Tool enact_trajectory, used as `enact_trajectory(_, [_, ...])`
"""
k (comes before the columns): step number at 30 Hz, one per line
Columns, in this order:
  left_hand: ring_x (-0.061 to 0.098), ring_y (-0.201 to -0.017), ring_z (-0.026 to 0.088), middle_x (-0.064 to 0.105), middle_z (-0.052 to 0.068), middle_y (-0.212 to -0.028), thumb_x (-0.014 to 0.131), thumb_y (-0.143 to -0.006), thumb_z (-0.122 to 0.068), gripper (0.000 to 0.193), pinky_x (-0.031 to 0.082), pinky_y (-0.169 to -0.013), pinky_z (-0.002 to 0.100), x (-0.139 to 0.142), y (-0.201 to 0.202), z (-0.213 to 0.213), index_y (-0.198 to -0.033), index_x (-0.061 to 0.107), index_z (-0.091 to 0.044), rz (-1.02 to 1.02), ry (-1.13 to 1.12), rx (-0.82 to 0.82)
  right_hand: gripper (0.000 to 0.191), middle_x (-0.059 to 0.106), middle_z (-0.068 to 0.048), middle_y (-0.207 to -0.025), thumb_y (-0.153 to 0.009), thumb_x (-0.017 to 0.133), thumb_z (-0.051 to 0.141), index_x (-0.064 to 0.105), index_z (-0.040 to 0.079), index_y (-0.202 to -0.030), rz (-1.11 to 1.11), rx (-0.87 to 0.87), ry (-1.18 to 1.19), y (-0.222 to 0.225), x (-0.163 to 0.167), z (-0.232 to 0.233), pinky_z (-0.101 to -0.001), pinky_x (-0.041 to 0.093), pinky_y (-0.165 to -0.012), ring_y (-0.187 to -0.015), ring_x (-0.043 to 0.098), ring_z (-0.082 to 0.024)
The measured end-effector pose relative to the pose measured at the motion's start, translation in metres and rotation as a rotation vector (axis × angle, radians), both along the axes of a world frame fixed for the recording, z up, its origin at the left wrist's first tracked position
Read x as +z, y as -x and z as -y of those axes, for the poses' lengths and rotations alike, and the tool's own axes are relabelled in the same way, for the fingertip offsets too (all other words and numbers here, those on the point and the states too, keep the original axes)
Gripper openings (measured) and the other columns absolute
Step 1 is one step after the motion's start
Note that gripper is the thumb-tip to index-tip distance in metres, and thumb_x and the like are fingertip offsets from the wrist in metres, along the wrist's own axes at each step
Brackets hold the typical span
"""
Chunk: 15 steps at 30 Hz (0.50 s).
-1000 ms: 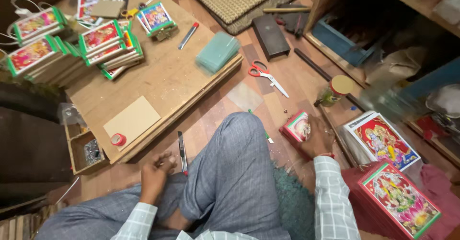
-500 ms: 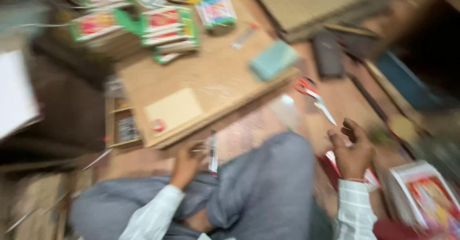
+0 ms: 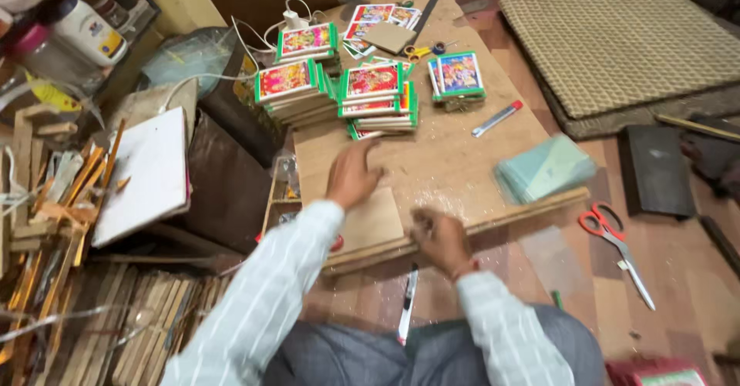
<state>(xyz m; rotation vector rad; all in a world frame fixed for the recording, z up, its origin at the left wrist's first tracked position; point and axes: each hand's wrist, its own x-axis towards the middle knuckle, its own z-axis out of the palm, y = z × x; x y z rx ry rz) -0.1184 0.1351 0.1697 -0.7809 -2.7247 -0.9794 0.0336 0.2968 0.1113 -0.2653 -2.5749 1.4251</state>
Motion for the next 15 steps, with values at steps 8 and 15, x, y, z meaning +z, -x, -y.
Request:
enact_trajectory(8, [0.045,-0.14,0.035,0.053,0.018,-0.147,0.076,-0.068,-0.01,0.079,0.037,-0.115,0.045,0.022,0.198,-0.091,-0.142,0.051,-0.006,-0.081,0.381,-0.132,0.045,0.075,-0.015,-0.109,-0.079,0.079,0.022,0.071,0.009,-0.121,0.096,0.088,0.034,0.026,0.006,-0.015,-0.0376,0.061,-0.078,-0.09,0.076,-0.026])
enact_trajectory(15, [0.037,-0.144,0.033,0.041,0.015,-0.155,0.098,-0.054,-0.023,0.119,0.034,-0.116,0.045,0.015,0.273,-0.149,-0.153,0.034,-0.012,0.201,0.596,-0.186,0.044,0.075,-0.013,-0.113,-0.08,0.078,0.022,0.071,0.008,-0.121,0.13,0.063,0.112,0.052,0.003,-0.027,-0.0363,0.062,-0.077,-0.09,0.078,-0.026])
